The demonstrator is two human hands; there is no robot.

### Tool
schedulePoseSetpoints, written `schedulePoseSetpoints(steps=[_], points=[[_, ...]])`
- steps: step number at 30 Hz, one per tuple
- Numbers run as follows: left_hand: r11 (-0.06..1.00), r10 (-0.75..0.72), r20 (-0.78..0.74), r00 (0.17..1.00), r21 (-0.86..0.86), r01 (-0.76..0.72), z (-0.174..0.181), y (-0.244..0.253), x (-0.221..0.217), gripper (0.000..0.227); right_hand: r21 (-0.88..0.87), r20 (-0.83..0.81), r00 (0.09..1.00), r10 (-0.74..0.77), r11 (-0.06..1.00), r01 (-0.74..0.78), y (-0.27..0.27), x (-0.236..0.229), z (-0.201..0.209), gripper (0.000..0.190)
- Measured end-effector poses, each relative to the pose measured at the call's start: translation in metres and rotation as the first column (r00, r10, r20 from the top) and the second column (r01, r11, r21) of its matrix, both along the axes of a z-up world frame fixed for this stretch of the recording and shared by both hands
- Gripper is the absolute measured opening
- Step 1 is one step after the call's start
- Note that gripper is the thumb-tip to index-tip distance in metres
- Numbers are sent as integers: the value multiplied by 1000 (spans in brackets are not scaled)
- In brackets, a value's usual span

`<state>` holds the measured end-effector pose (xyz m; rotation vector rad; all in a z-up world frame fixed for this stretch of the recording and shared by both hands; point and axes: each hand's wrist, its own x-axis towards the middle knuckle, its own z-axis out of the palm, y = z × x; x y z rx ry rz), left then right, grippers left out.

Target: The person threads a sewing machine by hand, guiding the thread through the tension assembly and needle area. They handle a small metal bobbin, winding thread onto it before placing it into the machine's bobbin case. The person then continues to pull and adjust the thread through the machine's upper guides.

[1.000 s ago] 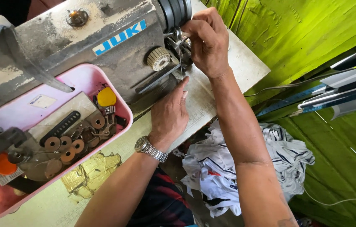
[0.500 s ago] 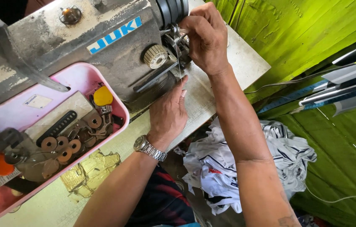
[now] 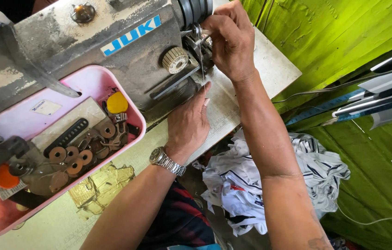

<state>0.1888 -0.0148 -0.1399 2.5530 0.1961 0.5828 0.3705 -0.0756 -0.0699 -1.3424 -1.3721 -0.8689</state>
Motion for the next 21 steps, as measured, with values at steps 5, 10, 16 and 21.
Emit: schedulePoseSetpoints(steps=[5, 10, 16, 21], points=[[1000, 7, -11, 1000, -18, -8, 1, 0, 0, 51, 3, 3, 1000, -1, 1000, 1, 0, 0, 0, 27], [1000, 12, -18, 1000, -19, -12, 1, 0, 0, 50, 11, 10, 1000, -3, 1000, 3, 2, 2, -2, 29], [999, -9, 3, 1000, -32, 9, 1, 0, 0, 50, 15, 7, 1000, -1, 1000, 1, 3, 2, -2, 28], [1000, -1, -3, 1000, -26, 1, 1, 0, 1, 52, 7, -11, 1000, -16, 1000, 16, 3, 2, -4, 26]])
